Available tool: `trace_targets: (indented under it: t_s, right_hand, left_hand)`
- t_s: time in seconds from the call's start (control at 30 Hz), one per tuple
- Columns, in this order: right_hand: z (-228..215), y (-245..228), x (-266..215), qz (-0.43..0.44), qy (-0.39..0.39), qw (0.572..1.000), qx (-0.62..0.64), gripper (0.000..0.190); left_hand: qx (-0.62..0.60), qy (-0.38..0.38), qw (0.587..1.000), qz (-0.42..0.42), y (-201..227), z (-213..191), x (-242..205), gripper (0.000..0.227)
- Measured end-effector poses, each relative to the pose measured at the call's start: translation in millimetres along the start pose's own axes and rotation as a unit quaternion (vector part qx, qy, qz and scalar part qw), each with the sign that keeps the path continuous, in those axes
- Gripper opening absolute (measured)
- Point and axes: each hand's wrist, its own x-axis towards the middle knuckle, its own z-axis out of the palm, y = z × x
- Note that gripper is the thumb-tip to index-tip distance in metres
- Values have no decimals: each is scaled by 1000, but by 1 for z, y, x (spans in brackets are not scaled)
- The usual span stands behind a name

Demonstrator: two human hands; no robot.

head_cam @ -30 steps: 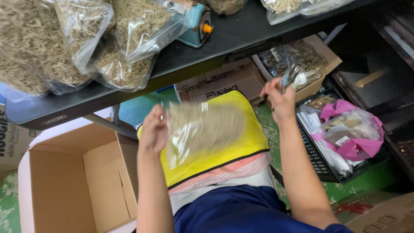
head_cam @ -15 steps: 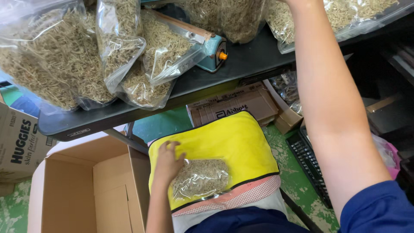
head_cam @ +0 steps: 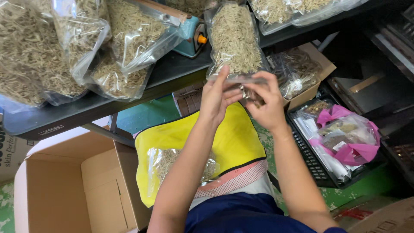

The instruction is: The person places sealed plastic bags of dried noodles into a cardboard box, then uses a handheld stapler to secure the tops of the bags. The person repeatedly picks up bags, staples them, and places them into the box.

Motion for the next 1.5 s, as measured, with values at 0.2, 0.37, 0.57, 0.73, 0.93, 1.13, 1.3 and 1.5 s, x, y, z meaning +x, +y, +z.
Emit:
trace_targets:
  t_s: [0.2,0.37,0.57,0.73,0.93,1.13,1.3,1.5]
  right_hand:
    - [32,25,-78,192,119,968,105,8]
    - [52,63,-92,349,-18,917,194,6]
    - [65,69,-77,374,-45,882,284,7]
    - [69,69,-62,368,-47,878,302,9]
    - [65,66,-57,356,-72,899,244,17]
    - [62,63,-52,387,-98,897,192,22]
    - [59,62,-50,378,-112,903,171,30]
    - [46,70,-54,323,-180,896,246,30]
  left_hand:
    - [22,-47,998,29,-28,-15,7,77]
    - [69,-10,994,82,-42,-28,22,81]
    - [132,1,981,142,-52,-35,27,72]
    - [162,3,976,143,-46,-34,25,70]
    - [183,-12,974,132,-39,-44,28,67]
    - [211,-13,967,138,-38,-50,31,69]
    - [216,-14,968,127,-32,-49,29,73]
    - [206,-14,969,139,-36,-48,22,48]
